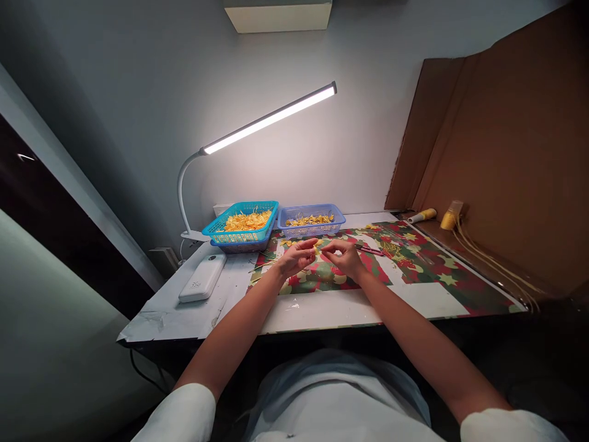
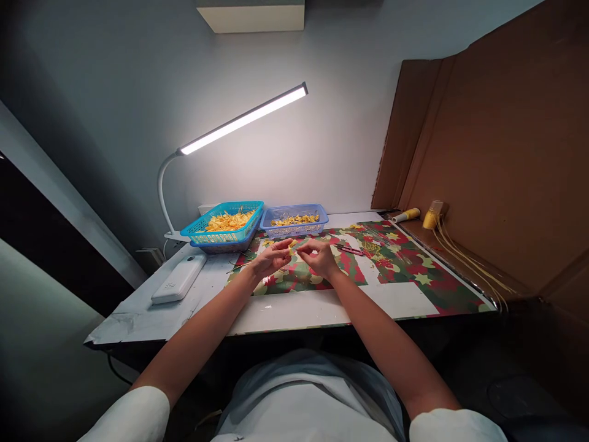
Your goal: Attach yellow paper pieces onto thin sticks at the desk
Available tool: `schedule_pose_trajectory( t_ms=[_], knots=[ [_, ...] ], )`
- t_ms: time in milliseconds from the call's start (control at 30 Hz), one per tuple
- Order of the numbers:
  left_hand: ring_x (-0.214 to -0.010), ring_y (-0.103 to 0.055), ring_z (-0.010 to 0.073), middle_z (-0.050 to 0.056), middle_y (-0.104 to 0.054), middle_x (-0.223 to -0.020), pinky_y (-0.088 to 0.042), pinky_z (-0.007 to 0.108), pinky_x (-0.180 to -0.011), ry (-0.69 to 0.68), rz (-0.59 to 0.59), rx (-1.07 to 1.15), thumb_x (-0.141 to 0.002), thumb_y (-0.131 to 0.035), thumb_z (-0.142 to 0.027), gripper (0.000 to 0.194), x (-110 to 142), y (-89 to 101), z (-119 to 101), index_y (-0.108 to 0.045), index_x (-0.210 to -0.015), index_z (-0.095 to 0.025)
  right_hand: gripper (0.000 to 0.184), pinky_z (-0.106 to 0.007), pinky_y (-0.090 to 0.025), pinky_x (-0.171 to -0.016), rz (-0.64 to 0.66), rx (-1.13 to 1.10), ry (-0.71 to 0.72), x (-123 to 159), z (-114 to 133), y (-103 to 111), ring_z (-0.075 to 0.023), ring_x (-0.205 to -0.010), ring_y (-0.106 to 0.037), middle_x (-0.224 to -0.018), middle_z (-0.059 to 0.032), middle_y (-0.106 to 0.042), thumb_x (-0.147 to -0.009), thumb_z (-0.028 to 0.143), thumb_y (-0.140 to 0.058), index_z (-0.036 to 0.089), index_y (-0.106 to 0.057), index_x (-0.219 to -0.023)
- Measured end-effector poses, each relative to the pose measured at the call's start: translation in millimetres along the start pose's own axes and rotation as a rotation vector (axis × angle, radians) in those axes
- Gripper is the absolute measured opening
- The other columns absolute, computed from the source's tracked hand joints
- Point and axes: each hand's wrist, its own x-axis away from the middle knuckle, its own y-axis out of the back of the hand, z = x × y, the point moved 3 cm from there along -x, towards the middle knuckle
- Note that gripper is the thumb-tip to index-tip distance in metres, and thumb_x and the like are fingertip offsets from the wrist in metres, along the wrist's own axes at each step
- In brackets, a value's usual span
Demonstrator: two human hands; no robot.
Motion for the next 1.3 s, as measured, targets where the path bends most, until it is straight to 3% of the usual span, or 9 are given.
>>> schedule_pose_trajectory(
  t_ms=[633, 1300],
  knots=[
    [-0.060, -0.055, 0.0053, 0.000, -0.062, -0.068, -0.045, 0.019, -0.064, 0.025, 0.000, -0.019, -0.059, -0.074, -0.001, 0.046, 2.3, -2.9, -0.7, -0.069, -0.103, -0.014, 0.014, -0.029, -0.047, -0.062, 0.011, 0.011, -0.009, -0.9, 5.2, 1.7, -0.0160, -0.065, -0.059, -0.067, -0.0023, -0.067, -0.078, 0.028, -0.064, 0.021, -0.069, -0.068],
    [-0.061, -0.056, 0.0056, -0.001, -0.061, -0.068, -0.045, 0.019, -0.063, 0.018, 0.009, -0.009, -0.058, -0.074, 0.000, 0.037, 4.2, -5.6, -2.1, -0.069, -0.093, -0.013, 0.018, -0.030, -0.048, -0.063, 0.019, 0.004, -0.036, -0.6, 0.8, 0.9, -0.0164, -0.066, -0.061, -0.068, -0.0028, -0.068, -0.078, 0.036, -0.065, 0.021, -0.070, -0.069]
  ],
)
